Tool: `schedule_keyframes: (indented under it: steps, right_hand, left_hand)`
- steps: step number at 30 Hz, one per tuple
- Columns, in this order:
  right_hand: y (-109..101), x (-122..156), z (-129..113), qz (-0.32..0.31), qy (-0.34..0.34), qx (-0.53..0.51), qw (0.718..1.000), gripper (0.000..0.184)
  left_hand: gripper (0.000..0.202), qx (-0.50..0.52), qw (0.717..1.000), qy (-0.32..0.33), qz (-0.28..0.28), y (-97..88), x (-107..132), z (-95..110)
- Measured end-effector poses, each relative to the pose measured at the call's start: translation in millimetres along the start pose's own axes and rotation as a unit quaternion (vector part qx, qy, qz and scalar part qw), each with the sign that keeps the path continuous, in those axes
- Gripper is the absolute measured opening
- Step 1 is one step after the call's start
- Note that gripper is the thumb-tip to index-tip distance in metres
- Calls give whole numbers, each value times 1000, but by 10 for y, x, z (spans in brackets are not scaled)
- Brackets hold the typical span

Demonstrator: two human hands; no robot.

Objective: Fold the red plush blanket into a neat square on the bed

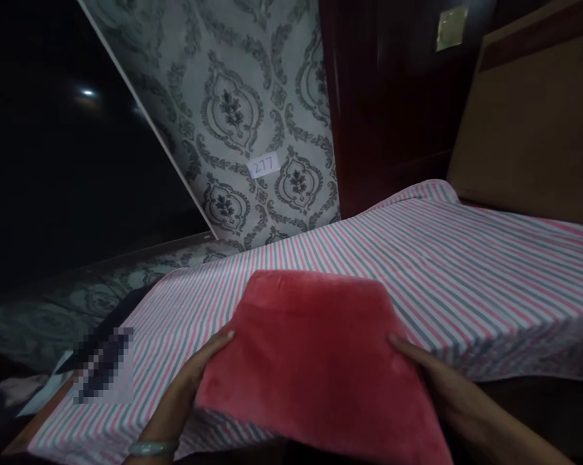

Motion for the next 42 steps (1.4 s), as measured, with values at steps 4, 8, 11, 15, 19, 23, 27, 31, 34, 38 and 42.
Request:
schedule_keyframes:
  steps: [4,8,11,15,19,23,27,31,34,38,42]
  right_hand:
    - [98,9,-295,38,-22,-1,999,44]
    - [178,-6,-1099,62,-151,83,983,28]
    - [174,-174,-1572,35,-199,122,972,34]
    - [-109,-602,-1598,27,-187,122,974,39]
    - [-506,-925,-1066,31,-94,90,991,28]
    - [-651,-907,-817,5,-76,61,995,25]
    - [-666,-828,-861,39,-82,92,992,59]
    - [-625,-818,-1015,71,-120,137,981,93]
    - [-624,-788,-1078,67,-137,173,973,90]
    - [-731,-747,-976,66,-89,201,973,76]
    - [-820,-790,-1133,118,-80,318,937,44]
  left_hand:
    - [105,-138,988,52,33,91,-85,359]
    - [98,-210,958,173,85,112,-23,930]
    - [88,-213,946,217,110,102,-68,1179]
    - [71,-175,959,166,146,17,-334,936]
    - [54,-89,986,55,132,-126,-545,322]
    - [54,-51,990,58,114,-245,-525,149]
    - [92,-63,988,67,125,-221,-506,199]
    - [105,-116,982,91,117,-64,-503,314]
    - [104,-111,981,91,129,-75,-414,296]
    - [92,-83,991,53,96,-170,-368,134]
    - [72,-122,980,69,144,-371,-430,248]
Point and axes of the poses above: each hand's wrist, its own x-axis away from the middle knuckle, its own y-axis out of the palm, z = x × y, the point moved 9 cm from there along -x, towards the middle knuckle, and after that the axes turned 15 degrees about -z, right-handed, at the moved point
